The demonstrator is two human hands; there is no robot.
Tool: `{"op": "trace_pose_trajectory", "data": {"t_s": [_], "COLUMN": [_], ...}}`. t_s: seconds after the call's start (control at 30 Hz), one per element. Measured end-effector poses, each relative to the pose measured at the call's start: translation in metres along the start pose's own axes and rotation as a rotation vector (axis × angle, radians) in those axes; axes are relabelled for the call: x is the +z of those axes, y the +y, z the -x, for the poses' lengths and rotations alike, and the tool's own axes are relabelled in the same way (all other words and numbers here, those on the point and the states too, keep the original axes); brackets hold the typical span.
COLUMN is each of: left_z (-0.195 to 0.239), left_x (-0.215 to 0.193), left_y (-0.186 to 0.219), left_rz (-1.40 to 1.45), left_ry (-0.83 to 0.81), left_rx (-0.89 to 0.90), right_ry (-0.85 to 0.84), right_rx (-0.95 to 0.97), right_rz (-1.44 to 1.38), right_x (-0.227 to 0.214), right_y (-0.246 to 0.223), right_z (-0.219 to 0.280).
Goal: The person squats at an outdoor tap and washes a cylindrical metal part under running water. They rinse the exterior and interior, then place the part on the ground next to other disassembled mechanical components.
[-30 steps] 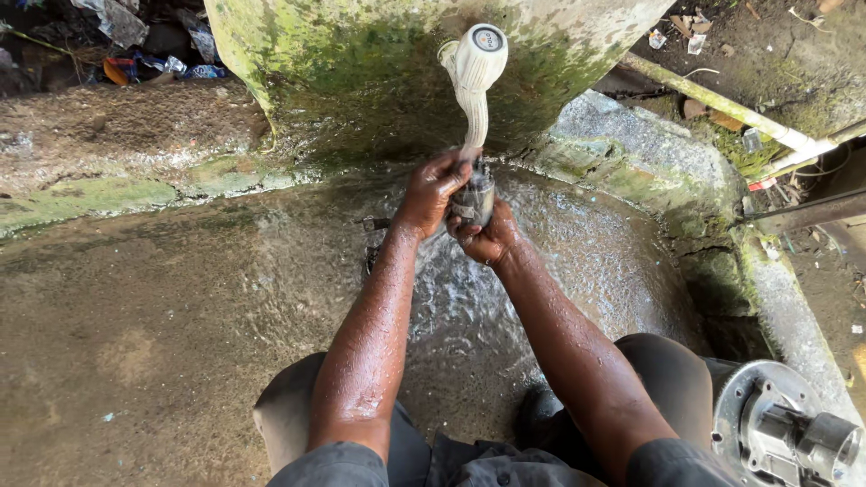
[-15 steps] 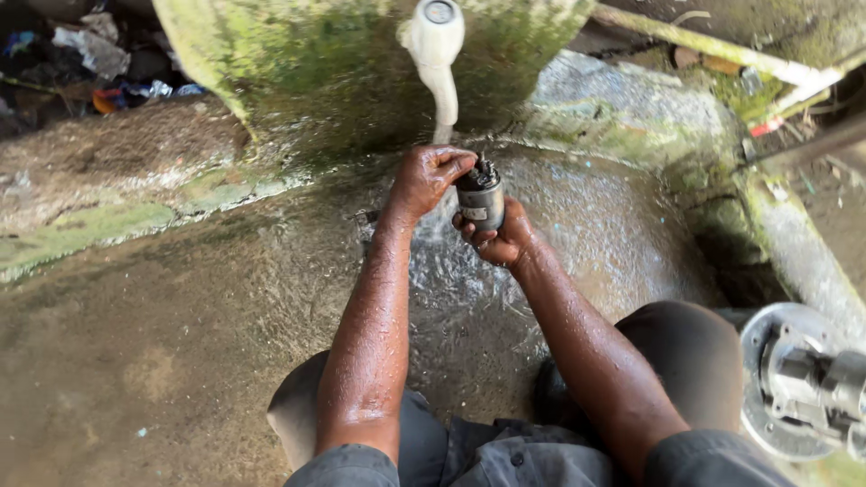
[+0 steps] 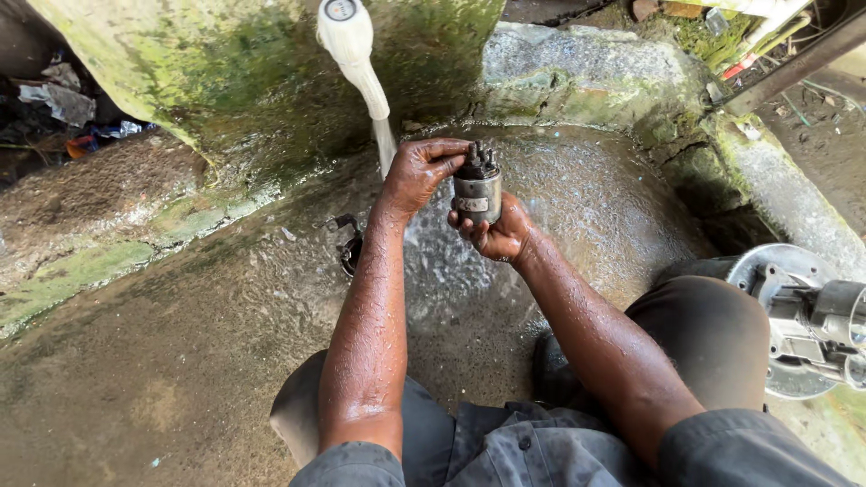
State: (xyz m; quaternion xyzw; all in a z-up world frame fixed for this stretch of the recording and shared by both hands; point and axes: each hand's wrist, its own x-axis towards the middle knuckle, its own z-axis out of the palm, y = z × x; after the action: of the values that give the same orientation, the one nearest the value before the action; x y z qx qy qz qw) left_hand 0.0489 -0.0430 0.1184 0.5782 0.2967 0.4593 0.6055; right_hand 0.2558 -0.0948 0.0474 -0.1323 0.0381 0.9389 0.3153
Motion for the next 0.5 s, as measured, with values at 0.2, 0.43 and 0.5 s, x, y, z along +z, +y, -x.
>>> {"op": "trace_pose_trajectory", "data": {"t_s": [0.2,0.43,0.5], "left_z": [-0.005,-0.011,-0.015], "left_x": [0.011,0.032,0.037], "left_y": [-0.002,-0.004,-0.011], "left_rz": [0.101,0.233,0.289], "left_ry": [-0.037,-0.185,-0.175], "left_rx": [-0.097,-0.175,-0.216], "right_ry": [0.003,0.122,0.218], "right_rx": [-0.028,-0.126,-0.192], "right_rz": [-0.016,0.081,0.148], "right_x": [0.0,0.008,0.011], "right_y": [-0.006,-0.015,-0.017], "right_z": [0.014,0.029,0.034]}}
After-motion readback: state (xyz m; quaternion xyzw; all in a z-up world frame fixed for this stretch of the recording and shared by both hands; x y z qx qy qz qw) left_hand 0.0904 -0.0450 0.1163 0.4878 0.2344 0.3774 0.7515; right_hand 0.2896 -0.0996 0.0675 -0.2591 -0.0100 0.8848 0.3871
